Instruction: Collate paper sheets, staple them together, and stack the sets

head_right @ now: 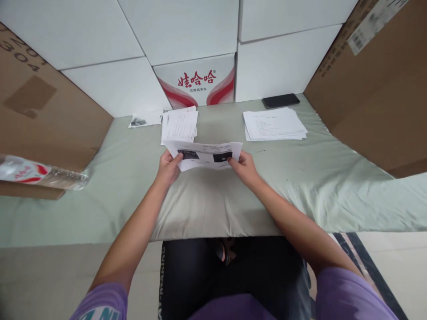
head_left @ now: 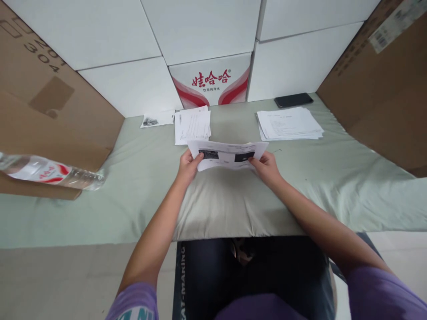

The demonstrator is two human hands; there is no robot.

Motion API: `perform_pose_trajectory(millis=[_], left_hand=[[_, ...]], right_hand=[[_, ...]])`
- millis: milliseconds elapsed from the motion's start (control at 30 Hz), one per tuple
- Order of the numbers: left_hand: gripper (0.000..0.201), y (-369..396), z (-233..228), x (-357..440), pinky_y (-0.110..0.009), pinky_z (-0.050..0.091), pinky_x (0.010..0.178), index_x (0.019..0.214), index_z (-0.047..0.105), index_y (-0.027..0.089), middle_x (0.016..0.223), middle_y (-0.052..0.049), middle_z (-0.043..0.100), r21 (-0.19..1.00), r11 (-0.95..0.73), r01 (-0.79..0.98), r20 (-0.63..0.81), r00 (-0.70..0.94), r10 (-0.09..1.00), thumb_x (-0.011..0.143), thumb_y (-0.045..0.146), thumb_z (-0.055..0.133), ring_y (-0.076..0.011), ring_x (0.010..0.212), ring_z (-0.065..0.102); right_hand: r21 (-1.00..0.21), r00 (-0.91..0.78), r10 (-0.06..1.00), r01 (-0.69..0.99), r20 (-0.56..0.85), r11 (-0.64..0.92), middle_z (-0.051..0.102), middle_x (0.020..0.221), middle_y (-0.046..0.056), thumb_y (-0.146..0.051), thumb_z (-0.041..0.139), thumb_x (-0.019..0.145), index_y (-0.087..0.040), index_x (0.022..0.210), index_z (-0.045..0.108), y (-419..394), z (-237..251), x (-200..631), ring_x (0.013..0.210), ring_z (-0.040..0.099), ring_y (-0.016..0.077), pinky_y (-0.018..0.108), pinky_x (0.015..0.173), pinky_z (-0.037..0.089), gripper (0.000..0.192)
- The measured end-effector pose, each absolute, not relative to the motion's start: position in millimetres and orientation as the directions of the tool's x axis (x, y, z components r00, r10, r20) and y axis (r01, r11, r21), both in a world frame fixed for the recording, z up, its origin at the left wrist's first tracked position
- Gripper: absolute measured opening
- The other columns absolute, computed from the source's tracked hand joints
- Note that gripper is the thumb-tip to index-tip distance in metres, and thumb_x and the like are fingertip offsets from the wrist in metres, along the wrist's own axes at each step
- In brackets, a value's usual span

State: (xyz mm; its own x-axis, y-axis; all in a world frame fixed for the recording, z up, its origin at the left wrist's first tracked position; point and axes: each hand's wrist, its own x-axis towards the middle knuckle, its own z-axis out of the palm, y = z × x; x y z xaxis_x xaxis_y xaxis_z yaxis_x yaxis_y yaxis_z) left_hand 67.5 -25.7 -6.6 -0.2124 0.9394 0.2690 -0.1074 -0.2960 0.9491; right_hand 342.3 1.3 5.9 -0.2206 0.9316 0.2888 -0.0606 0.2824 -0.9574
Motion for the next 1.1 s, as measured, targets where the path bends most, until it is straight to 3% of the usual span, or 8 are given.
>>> perform_pose_trajectory(millis=[167, 567, 700, 833, 967, 1100], left_hand=[[0.041, -28.2, -9.7, 69.9, -0.041, 0.057, 0.092, 0.104, 0.074, 0.017, 0.101, -0.01, 0.079, 0.977, -0.177, -0.122, 0.169, -0.074, 0.983, 0.076, 0.047, 0.082, -0.0253, 0.097, 0.074], [0.046, -22.1, -22.3, 64.5, -0.039, 0.054, 0.094, 0.113, 0.071, 0.018, 0.111, -0.01, 0.077, 0.975, -0.205, -0.083, 0.187, -0.184, 0.965, 0.08, 0.05, 0.076, -0.0242, 0.101, 0.072], [0.045, -23.3, -23.2, 67.8, -0.041, 0.054, 0.094, 0.108, 0.072, 0.016, 0.107, -0.01, 0.077, 0.99, -0.135, -0.035, 0.127, -0.162, 0.979, 0.079, 0.05, 0.076, -0.0259, 0.101, 0.072], [0.045, -24.7, -18.3, 69.8, -0.042, 0.054, 0.094, 0.109, 0.071, 0.016, 0.106, -0.009, 0.078, 0.992, -0.113, -0.056, 0.101, -0.184, 0.978, 0.078, 0.048, 0.076, -0.0263, 0.099, 0.072], [0.039, -27.7, -10.6, 67.8, -0.043, 0.057, 0.086, 0.104, 0.072, 0.017, 0.096, -0.007, 0.078, 0.998, -0.066, -0.019, 0.064, -0.113, 0.992, 0.077, 0.045, 0.077, -0.0274, 0.091, 0.072], [0.036, -33.7, -8.2, 65.2, -0.043, 0.06, 0.073, 0.103, 0.075, 0.02, 0.087, -0.008, 0.077, 0.999, 0.016, 0.05, -0.022, 0.131, 0.991, 0.078, 0.045, 0.077, -0.0282, 0.08, 0.073]], right_hand=[[-0.943, -0.25, 0.928, 0.111, 0.278, 0.312, 0.071, 0.078, 0.004, -0.035, 0.065, 0.077, -0.017, 0.081, 0.073, 0.6, 5.1, 345.7, 0.08, 0.067, 0.0228, 0.037, 0.078, 0.055, 0.019], [-0.945, -0.323, 0.923, 0.174, 0.209, 0.275, 0.074, 0.087, 0.006, -0.035, 0.061, 0.077, -0.018, 0.087, 0.075, 0.5, 5.7, 346.8, 0.09, 0.068, 0.0273, 0.045, 0.091, 0.053, 0.024], [-0.948, -0.362, 0.924, 0.232, 0.124, 0.218, 0.075, 0.088, 0.007, -0.035, 0.063, 0.077, -0.018, 0.086, 0.076, 1.7, 6.3, 347.3, 0.092, 0.068, 0.0287, 0.048, 0.092, 0.052, 0.023], [-0.991, -0.348, 0.934, 0.08, 0.077, 0.111, 0.075, 0.091, 0.007, -0.038, 0.07, 0.075, -0.017, 0.093, 0.076, 4.2, 12.3, 349.8, 0.092, 0.069, 0.0276, 0.045, 0.09, 0.054, 0.028], [-0.979, -0.353, 0.934, -0.162, -0.056, -0.121, 0.074, 0.085, 0.008, -0.047, 0.071, 0.076, -0.016, 0.097, 0.075, 8.6, 24.7, 356.6, 0.076, 0.069, 0.0224, 0.035, 0.07, 0.058, 0.037], [-0.974, -0.43, 0.89, -0.09, -0.152, -0.21, 0.074, 0.081, 0.009, -0.047, 0.072, 0.079, -0.016, 0.092, 0.078, 6.7, 38.0, 361.3, 0.07, 0.069, 0.0202, 0.027, 0.056, 0.053, 0.034]])
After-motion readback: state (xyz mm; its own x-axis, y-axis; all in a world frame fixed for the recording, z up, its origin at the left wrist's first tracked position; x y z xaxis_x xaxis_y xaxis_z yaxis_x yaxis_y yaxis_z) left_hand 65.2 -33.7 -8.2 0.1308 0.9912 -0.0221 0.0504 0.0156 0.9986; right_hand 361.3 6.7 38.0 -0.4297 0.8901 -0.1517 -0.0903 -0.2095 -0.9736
